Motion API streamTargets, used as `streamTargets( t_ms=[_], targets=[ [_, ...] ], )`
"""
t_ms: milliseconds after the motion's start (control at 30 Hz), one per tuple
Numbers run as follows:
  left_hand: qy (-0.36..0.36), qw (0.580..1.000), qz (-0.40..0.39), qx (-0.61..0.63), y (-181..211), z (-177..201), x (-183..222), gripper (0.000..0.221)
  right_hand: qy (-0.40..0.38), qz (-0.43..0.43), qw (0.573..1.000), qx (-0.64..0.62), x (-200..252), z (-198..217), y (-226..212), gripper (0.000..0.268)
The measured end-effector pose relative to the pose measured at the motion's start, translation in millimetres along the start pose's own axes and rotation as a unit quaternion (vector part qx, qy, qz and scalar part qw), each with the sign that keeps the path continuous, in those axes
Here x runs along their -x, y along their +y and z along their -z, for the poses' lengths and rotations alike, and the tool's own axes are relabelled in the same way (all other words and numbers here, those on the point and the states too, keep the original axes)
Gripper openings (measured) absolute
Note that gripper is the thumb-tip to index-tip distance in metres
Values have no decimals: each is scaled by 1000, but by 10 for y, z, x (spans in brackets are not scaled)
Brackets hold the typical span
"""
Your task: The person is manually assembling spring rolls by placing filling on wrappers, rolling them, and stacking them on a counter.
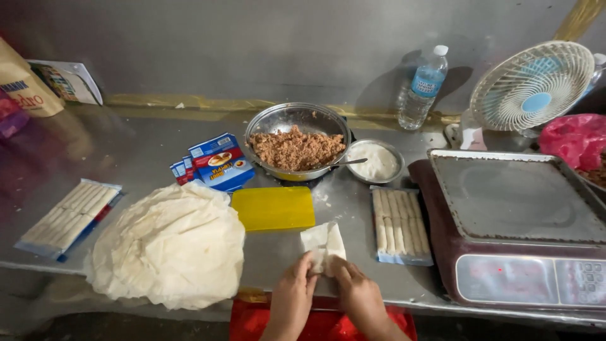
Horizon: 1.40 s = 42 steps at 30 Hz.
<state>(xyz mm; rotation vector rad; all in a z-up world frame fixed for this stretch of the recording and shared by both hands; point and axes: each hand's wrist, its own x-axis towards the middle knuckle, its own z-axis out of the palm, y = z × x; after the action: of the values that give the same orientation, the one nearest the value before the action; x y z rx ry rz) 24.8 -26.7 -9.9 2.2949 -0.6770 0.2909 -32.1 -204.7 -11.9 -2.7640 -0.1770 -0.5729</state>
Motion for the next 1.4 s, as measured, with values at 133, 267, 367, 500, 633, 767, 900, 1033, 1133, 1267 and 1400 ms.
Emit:
streamTargets(
  t_ms=[133, 267, 367, 500, 633, 767, 900, 1033, 1133, 1267, 1400],
  targets=[
    [84, 984, -156, -28, 20, -85, -83, 23, 59, 83, 989, -106, -131, 254, 11, 25],
    [66, 975, -204, -56, 167, 19, -163, 14, 46, 117, 985, -116, -250, 365, 29, 15],
    [-25, 979, -191, -68, 174, 86, -340, 7, -22, 113, 980, -161, -409, 324, 159, 17],
    [-215, 976, 0, -33, -43, -11, -723, 12, -3, 140, 976, -167, -524, 319, 209, 20],
    [-200, 979, 17, 23, -92, 7, -921, 15, 53, 193, 979, -23, -400, 320, 85, 34],
    [-144, 988, 60, -13, -130, -111, -798, 15, 41, 207, 977, 19, -486, 269, 123, 51],
    [-94, 995, -32, -18, -56, 55, -708, 11, -2, 176, 984, -41, -707, 54, 371, 21],
    [-152, 985, -14, -84, -34, 133, -671, 10, -35, 105, 987, -116, -752, -69, 466, 14],
    [-186, 980, 35, -63, 58, 227, -769, 11, -9, 129, 991, -42, -705, 141, 299, 16],
    [-169, 982, 55, -62, -28, 25, -877, 15, -27, 143, 986, -86, -770, 155, 363, 28],
    [-35, 995, -26, -87, -192, -227, -801, 2, -13, 142, 990, -15, -712, 55, 387, 25]
  ],
)
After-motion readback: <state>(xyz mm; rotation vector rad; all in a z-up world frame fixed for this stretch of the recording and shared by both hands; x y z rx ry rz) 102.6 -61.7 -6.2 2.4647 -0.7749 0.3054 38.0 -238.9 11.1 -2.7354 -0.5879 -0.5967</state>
